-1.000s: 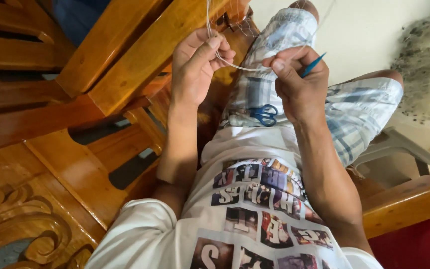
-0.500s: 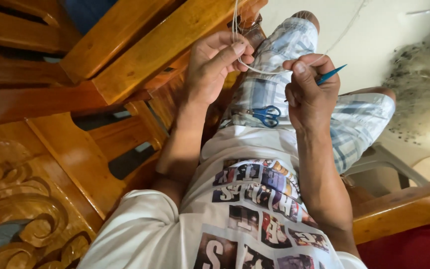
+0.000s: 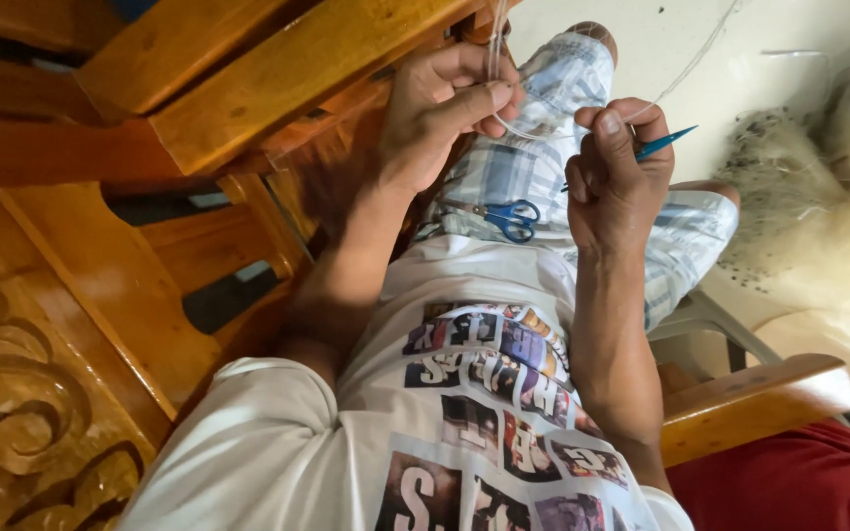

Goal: Repairing or weaving a fine-mesh fishing net using a netting needle and scissors.

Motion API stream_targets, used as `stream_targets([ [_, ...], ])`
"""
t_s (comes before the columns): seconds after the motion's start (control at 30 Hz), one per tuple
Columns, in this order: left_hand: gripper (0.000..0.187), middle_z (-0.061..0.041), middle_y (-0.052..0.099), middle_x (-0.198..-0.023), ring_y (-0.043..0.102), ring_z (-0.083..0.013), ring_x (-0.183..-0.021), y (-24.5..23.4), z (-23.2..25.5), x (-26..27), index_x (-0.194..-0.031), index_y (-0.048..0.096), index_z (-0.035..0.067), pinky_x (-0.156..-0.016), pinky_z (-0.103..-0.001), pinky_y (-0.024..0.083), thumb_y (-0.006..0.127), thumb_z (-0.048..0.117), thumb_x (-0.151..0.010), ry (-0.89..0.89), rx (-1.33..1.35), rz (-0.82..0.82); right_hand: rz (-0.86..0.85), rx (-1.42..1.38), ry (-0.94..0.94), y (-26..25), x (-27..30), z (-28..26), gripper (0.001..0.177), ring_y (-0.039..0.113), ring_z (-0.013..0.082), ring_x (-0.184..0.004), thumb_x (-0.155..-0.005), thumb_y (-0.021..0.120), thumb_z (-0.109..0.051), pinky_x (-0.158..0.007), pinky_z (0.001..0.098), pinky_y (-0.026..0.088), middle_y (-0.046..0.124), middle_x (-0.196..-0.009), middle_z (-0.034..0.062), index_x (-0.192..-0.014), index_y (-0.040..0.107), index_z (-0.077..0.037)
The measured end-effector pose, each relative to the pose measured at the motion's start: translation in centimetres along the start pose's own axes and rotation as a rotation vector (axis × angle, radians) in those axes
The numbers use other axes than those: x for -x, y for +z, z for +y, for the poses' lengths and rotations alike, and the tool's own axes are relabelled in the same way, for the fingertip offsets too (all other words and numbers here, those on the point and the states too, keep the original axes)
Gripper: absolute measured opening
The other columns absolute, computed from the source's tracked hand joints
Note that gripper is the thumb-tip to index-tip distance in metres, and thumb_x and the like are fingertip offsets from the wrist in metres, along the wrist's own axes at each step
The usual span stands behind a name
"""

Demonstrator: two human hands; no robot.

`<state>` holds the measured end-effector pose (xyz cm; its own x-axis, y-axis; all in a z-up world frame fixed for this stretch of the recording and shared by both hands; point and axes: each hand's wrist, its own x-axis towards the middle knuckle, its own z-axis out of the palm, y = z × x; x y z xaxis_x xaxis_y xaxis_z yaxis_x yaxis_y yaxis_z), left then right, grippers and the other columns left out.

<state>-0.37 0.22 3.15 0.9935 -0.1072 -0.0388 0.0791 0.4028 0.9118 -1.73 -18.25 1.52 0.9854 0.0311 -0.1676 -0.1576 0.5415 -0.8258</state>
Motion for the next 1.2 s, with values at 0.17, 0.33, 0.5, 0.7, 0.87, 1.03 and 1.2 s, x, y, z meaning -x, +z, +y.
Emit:
stream_targets([
  [0.17, 0.013, -0.009, 0.068, -0.084, 0.069, -0.0184, -0.073, 0.8, 0.4, 0.1, -0.088, 0.066, 0.003, -0.058, -0.021, 0.057, 0.067, 0.014, -0.080, 0.023, -0.150, 0.030, 0.013, -0.034, 0.002, -0.6, -0.2, 0.1, 0.008, 0.023, 0.0047, -0.043, -0.092, 0.065, -0.013, -0.036, 0.0182, 0.022, 0.065, -0.089, 0.0097, -0.090, 0.057, -0.013],
  [0.33, 0.011, -0.008, 0.068, -0.083, 0.067, -0.0161, -0.069, 0.7, -0.1, 0.0, -0.088, 0.065, 0.003, -0.055, -0.022, 0.055, 0.066, 0.012, -0.082, 0.100, -0.195, 0.012, 0.010, -0.022, -0.015, -0.7, -0.3, 0.1, 0.007, 0.022, 0.0050, -0.042, -0.093, 0.064, -0.014, -0.036, 0.0193, 0.021, 0.066, -0.090, 0.0086, -0.089, 0.058, -0.013],
  [0.5, 0.011, -0.007, 0.067, -0.082, 0.068, -0.0162, -0.066, 0.9, -0.8, 0.0, -0.089, 0.064, 0.005, -0.051, -0.023, 0.055, 0.065, 0.013, -0.082, 0.137, -0.203, 0.046, 0.010, -0.041, -0.018, -1.1, -0.4, 0.4, 0.008, 0.021, 0.0051, -0.042, -0.093, 0.062, -0.012, -0.036, 0.0194, 0.021, 0.065, -0.089, 0.0095, -0.088, 0.056, -0.012],
  [0.7, 0.007, -0.007, 0.064, -0.080, 0.064, -0.0135, -0.069, 2.0, -1.3, 0.3, -0.087, 0.061, 0.004, -0.060, -0.026, 0.062, 0.065, 0.006, -0.081, 0.180, -0.086, 0.089, -0.003, -0.012, -0.027, -1.1, -0.4, 0.5, 0.011, 0.024, 0.0054, -0.041, -0.091, 0.065, -0.014, -0.037, 0.0195, 0.025, 0.064, -0.089, 0.0087, -0.087, 0.055, -0.012],
  [0.87, 0.005, -0.007, 0.063, -0.081, 0.057, -0.0124, -0.066, 2.8, -0.9, 0.8, -0.089, 0.061, 0.002, -0.056, -0.021, 0.052, 0.062, 0.004, -0.085, 0.358, -0.155, 0.091, -0.019, -0.015, -0.048, -1.2, -0.4, 0.5, 0.009, 0.026, 0.0052, -0.043, -0.093, 0.063, -0.013, -0.038, 0.0191, 0.026, 0.064, -0.091, 0.0070, -0.088, 0.056, -0.013],
  [1.03, 0.005, -0.005, 0.063, -0.082, 0.057, -0.0107, -0.070, 3.0, -0.1, 1.2, -0.090, 0.061, 0.003, -0.060, -0.020, 0.048, 0.062, 0.004, -0.085, 0.360, -0.219, 0.113, -0.030, -0.003, -0.057, -1.5, -0.4, 0.6, 0.008, 0.025, 0.0059, -0.043, -0.093, 0.063, -0.014, -0.038, 0.0198, 0.026, 0.063, -0.092, 0.0057, -0.089, 0.057, -0.013],
  [1.2, 0.007, -0.005, 0.065, -0.085, 0.059, -0.0112, -0.073, 2.9, -0.4, 1.3, -0.091, 0.062, 0.003, -0.062, -0.020, 0.049, 0.064, 0.007, -0.085, 0.355, -0.244, 0.126, -0.032, 0.000, -0.057, -1.5, -0.4, 0.5, 0.009, 0.022, 0.0055, -0.043, -0.093, 0.063, -0.014, -0.038, 0.0198, 0.025, 0.063, -0.092, 0.0050, -0.087, 0.056, -0.013],
])
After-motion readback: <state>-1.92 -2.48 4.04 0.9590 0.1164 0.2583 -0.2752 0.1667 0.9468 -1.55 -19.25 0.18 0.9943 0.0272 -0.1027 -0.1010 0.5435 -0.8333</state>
